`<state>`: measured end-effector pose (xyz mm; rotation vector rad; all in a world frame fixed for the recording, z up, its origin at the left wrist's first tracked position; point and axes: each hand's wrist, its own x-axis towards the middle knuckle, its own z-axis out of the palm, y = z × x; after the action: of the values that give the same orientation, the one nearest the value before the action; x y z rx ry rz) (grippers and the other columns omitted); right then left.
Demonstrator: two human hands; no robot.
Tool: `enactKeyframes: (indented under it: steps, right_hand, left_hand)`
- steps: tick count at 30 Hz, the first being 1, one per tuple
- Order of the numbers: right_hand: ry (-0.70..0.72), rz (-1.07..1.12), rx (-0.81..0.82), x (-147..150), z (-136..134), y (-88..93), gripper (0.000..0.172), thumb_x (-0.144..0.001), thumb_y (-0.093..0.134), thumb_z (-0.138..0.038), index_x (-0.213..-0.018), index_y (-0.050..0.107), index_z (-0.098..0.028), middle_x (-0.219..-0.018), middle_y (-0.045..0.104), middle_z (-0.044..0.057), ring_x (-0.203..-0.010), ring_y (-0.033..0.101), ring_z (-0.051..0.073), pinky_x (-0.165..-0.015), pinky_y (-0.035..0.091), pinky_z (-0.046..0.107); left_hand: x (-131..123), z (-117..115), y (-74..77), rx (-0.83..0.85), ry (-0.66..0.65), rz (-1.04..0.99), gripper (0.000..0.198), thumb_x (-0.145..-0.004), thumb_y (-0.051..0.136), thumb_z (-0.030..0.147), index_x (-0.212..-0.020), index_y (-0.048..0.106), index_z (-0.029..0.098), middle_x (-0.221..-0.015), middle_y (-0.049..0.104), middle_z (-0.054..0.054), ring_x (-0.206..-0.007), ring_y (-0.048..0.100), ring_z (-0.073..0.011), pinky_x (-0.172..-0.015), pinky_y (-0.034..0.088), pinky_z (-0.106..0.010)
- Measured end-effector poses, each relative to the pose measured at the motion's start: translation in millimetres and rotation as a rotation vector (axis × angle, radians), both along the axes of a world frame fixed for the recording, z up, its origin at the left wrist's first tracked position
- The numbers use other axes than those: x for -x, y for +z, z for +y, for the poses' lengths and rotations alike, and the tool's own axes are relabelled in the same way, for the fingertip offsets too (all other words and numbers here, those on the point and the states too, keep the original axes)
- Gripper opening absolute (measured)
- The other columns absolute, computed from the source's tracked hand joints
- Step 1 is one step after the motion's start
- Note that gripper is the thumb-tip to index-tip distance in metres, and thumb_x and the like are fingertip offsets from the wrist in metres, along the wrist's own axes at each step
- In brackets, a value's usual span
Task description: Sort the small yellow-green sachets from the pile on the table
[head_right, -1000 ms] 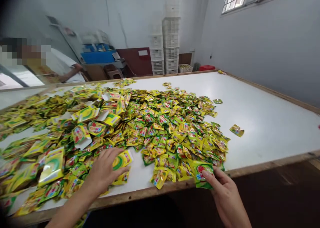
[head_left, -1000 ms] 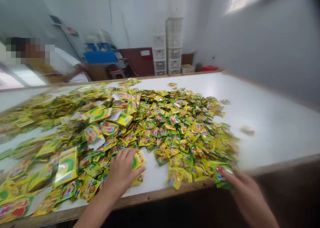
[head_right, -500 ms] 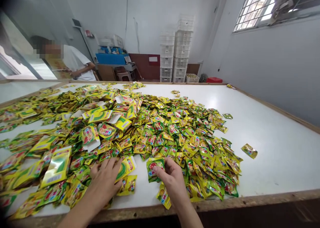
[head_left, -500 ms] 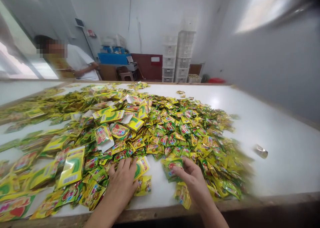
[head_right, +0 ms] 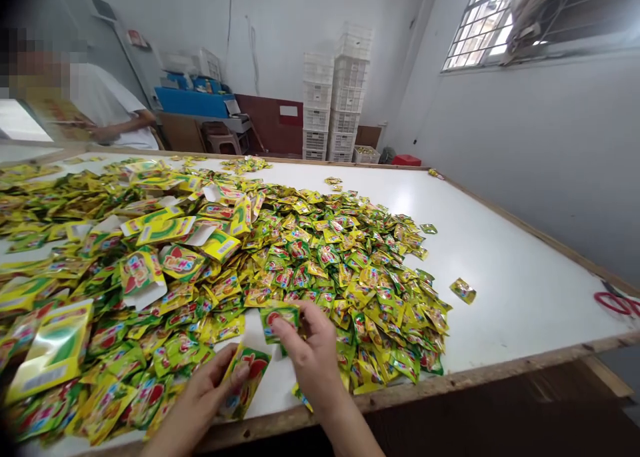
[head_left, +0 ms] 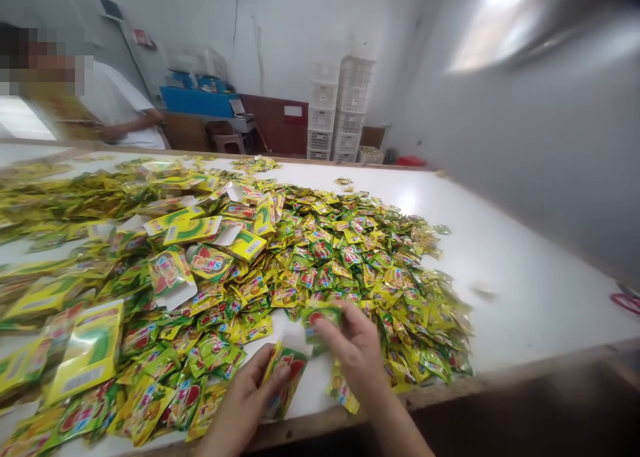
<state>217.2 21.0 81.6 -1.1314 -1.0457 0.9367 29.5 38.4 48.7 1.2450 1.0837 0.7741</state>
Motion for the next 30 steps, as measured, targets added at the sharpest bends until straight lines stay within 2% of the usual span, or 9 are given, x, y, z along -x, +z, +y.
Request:
enactKeyframes:
  steps: [4,7,11,13,16,19,22,25,30]
  right_hand:
    - [-0.007,-0.43,-0.138,16.4,5.4,-17.0,0.01,-0.087,0.066,-0.024,-0.095,0.067,-0.02,-0.087,0.063,0.003,-0.082,0.057,0.018,-0.074,0.043,0.028]
    - [0.087,-0.541,-0.136,15.0,6.2,-18.8,0.007,-0.088,0.061,-0.017,-0.092,0.066,-0.019,-0.085,0.06,0.002,-0.081,0.056,0.016,-0.072,0.041,0.026]
    - [0.269,-0.671,-0.058,9.3,11.4,2.9,0.015,-0.084,0.063,-0.011,-0.072,0.061,-0.018,-0.076,0.055,-0.002,-0.073,0.053,0.013,-0.065,0.038,0.022]
    - [0.391,-0.742,-0.049,8.1,14.3,19.1,0.016,-0.082,0.063,-0.008,-0.07,0.06,-0.018,-0.078,0.057,-0.002,-0.074,0.054,0.013,-0.066,0.039,0.021]
    - [0.551,-0.833,-0.06,7.2,16.0,41.3,0.009,-0.081,0.066,-0.01,-0.08,0.064,-0.019,-0.085,0.063,-0.001,-0.08,0.058,0.014,-0.072,0.041,0.021]
    - [0.63,-0.89,-0.041,6.8,14.6,53.1,0.018,-0.082,0.067,-0.011,-0.096,0.066,-0.022,-0.091,0.067,-0.001,-0.085,0.061,0.016,-0.076,0.042,0.022]
    - [0.586,-0.967,-0.013,10.0,11.8,52.0,0.018,-0.084,0.062,-0.011,-0.098,0.064,-0.022,-0.092,0.067,0.002,-0.087,0.061,0.018,-0.076,0.042,0.025]
    - [0.507,-0.965,-0.003,19.4,10.6,41.0,0.025,-0.083,0.061,-0.009,-0.104,0.06,-0.022,-0.094,0.066,0.003,-0.088,0.061,0.02,-0.075,0.043,0.027]
    - [0.254,-0.806,-0.11,34.5,16.6,15.3,0.028,-0.082,0.063,-0.004,-0.102,0.065,-0.024,-0.094,0.065,0.002,-0.085,0.06,0.016,-0.076,0.044,0.025]
  left_hand:
    - [1.6,-6.5,-12.0,-0.09,0.005,0.052,0.037,-0.087,0.059,0.048,-0.113,0.066,0.023,-0.112,0.072,-0.002,-0.106,0.064,-0.0247,-0.091,0.05,-0.029]
    - [7.1,-9.3,-22.7,-0.129,0.03,0.088,0.033,-0.09,0.056,0.046,-0.112,0.066,0.024,-0.106,0.072,-0.002,-0.105,0.063,-0.0245,-0.088,0.051,-0.028]
    - [7.8,-12.7,-29.6,-0.147,0.012,0.042,0.035,-0.091,0.055,0.043,-0.118,0.062,0.024,-0.117,0.069,-0.003,-0.109,0.061,-0.0246,-0.092,0.048,-0.029]
    - [8.4,-11.8,-28.2,-0.133,-0.003,-0.004,0.035,-0.09,0.057,0.043,-0.119,0.062,0.024,-0.119,0.068,-0.003,-0.11,0.061,-0.0243,-0.095,0.046,-0.029]
    - [12.7,-6.1,-22.7,-0.103,-0.077,-0.068,0.03,-0.085,0.065,0.04,-0.111,0.067,0.024,-0.108,0.071,-0.002,-0.105,0.061,-0.0242,-0.091,0.046,-0.028]
    - [16.1,-0.9,-19.2,-0.087,-0.146,-0.083,0.022,-0.077,0.075,0.034,-0.094,0.072,0.02,-0.09,0.072,-0.002,-0.09,0.062,-0.0222,-0.082,0.047,-0.026]
    - [12.5,-2.5,-20.1,-0.083,-0.104,-0.169,0.021,-0.077,0.074,0.033,-0.093,0.072,0.02,-0.087,0.07,-0.002,-0.085,0.061,-0.021,-0.077,0.046,-0.026]
    - [6.0,-8.0,-21.7,-0.07,-0.013,-0.26,0.026,-0.079,0.072,0.034,-0.101,0.07,0.021,-0.092,0.07,-0.003,-0.087,0.061,-0.0222,-0.077,0.047,-0.028]
    - [6.2,-10.0,-26.0,-0.043,0.093,-0.297,0.029,-0.077,0.073,0.034,-0.103,0.07,0.021,-0.094,0.071,-0.003,-0.089,0.061,-0.0225,-0.079,0.048,-0.028]
